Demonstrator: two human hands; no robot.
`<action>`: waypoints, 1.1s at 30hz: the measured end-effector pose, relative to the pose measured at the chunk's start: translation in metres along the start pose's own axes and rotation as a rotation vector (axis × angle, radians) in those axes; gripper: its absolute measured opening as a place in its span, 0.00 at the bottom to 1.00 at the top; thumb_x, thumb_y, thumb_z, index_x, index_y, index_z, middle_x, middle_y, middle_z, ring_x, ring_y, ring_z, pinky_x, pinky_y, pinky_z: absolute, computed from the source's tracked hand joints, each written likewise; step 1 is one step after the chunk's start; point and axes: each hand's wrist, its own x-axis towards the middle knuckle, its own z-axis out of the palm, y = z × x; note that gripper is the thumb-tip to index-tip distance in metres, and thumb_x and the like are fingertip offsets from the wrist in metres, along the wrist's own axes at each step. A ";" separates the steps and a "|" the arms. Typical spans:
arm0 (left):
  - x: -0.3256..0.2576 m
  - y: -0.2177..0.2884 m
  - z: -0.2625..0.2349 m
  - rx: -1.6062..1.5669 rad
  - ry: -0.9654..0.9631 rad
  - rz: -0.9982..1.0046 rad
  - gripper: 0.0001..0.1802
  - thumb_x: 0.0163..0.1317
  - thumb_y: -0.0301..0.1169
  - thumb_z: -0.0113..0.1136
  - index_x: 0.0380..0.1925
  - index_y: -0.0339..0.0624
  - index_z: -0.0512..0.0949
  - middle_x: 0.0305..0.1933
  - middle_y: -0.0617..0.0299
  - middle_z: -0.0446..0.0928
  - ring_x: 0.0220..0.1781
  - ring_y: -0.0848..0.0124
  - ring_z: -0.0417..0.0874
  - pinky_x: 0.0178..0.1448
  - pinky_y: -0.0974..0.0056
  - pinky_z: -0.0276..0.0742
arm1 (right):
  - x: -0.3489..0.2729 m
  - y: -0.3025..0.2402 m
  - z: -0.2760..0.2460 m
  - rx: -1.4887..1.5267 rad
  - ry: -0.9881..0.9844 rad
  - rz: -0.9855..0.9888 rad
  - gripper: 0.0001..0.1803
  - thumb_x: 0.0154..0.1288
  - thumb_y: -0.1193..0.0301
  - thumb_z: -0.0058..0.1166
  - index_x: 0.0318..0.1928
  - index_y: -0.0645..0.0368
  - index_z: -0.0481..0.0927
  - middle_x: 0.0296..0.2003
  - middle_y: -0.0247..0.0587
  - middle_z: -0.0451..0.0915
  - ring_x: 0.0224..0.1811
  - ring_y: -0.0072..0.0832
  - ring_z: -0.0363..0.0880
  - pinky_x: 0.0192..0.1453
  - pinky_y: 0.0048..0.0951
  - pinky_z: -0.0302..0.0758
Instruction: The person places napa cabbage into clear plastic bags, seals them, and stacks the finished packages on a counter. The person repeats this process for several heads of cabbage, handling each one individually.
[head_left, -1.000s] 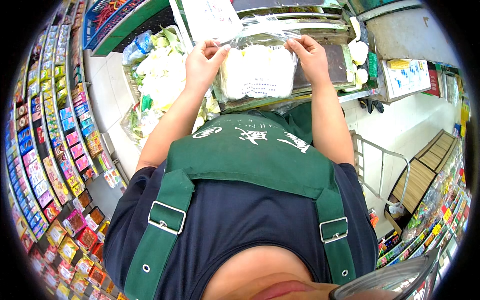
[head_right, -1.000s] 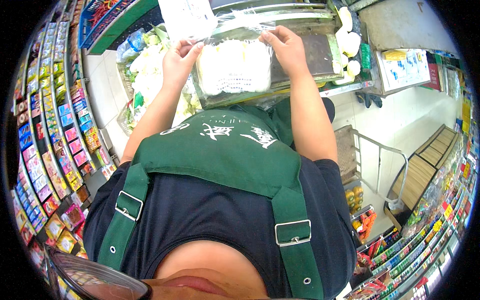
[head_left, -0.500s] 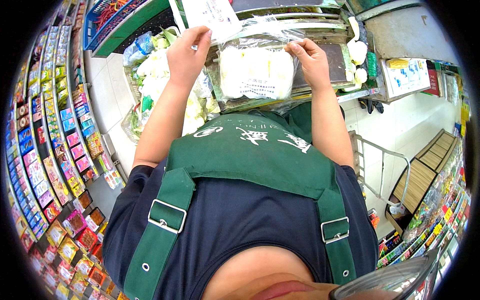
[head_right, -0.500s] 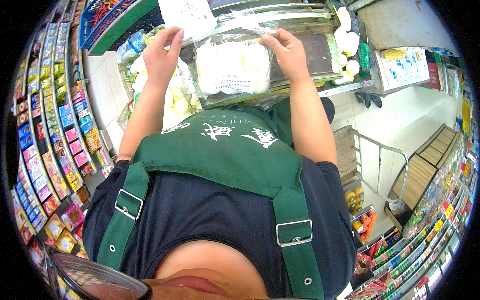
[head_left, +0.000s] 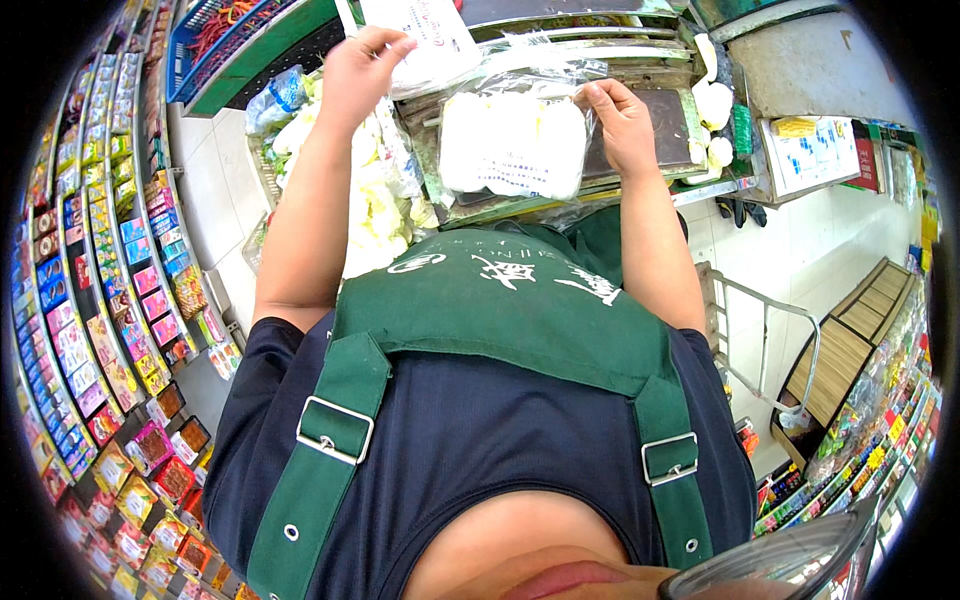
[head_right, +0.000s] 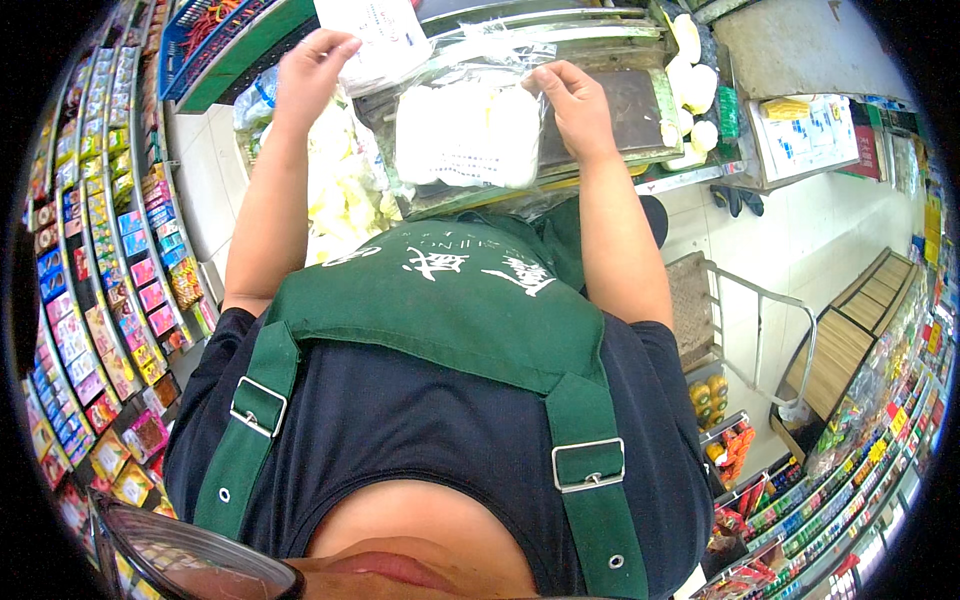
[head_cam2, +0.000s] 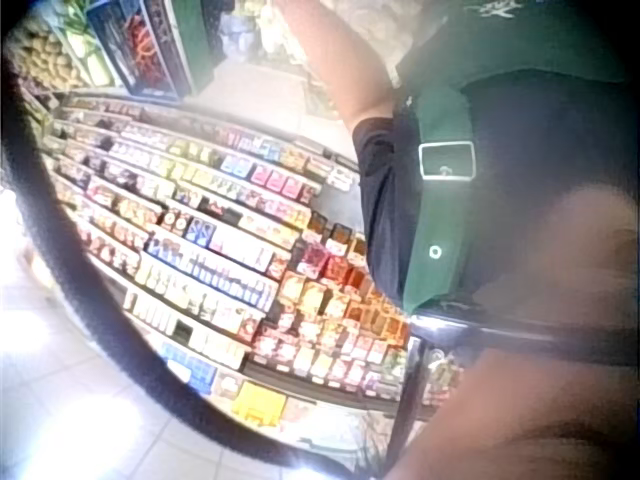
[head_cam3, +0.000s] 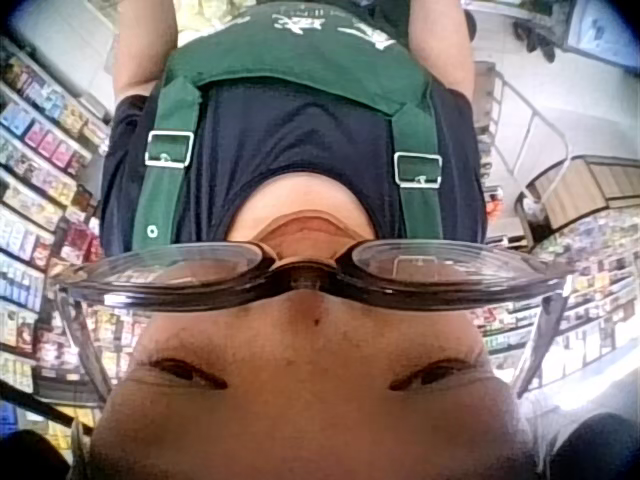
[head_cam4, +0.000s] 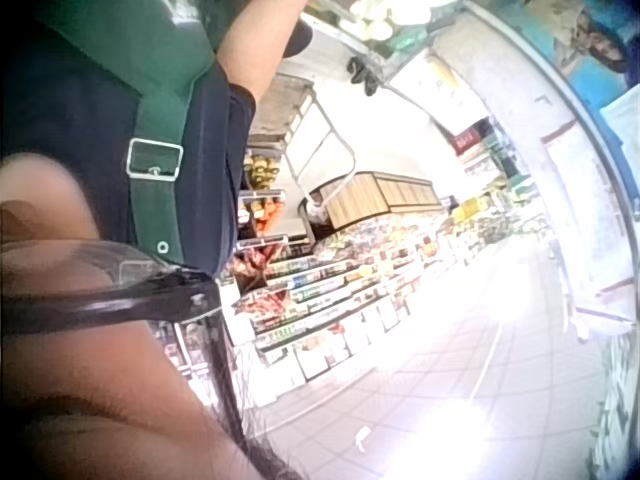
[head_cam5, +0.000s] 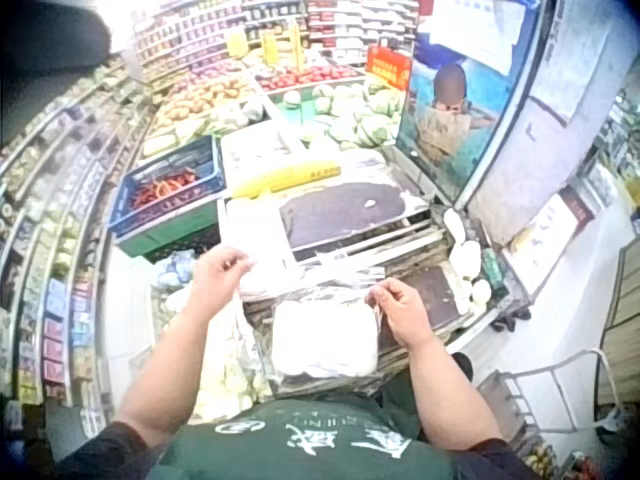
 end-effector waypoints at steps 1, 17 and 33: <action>0.007 -0.007 -0.010 -0.139 0.020 -0.049 0.12 0.62 0.37 0.68 0.37 0.38 0.84 0.28 0.68 0.79 0.29 0.83 0.73 0.34 0.73 0.69 | 0.001 0.003 -0.002 0.045 -0.006 0.007 0.11 0.72 0.67 0.55 0.39 0.63 0.82 0.35 0.32 0.83 0.40 0.18 0.77 0.49 0.23 0.73; 0.000 0.032 0.001 0.601 -0.208 0.494 0.08 0.59 0.34 0.65 0.35 0.46 0.79 0.43 0.64 0.80 0.50 0.62 0.80 0.54 0.60 0.77 | -0.005 0.005 0.000 0.209 -0.035 0.026 0.11 0.74 0.68 0.52 0.42 0.64 0.81 0.38 0.39 0.85 0.41 0.24 0.81 0.50 0.26 0.76; 0.062 0.041 0.069 0.355 -0.233 0.010 0.10 0.64 0.32 0.57 0.34 0.34 0.75 0.34 0.43 0.79 0.43 0.44 0.79 0.47 0.49 0.74 | -0.036 0.017 -0.027 0.199 0.238 0.054 0.10 0.74 0.70 0.51 0.41 0.64 0.80 0.37 0.41 0.84 0.38 0.25 0.80 0.46 0.26 0.77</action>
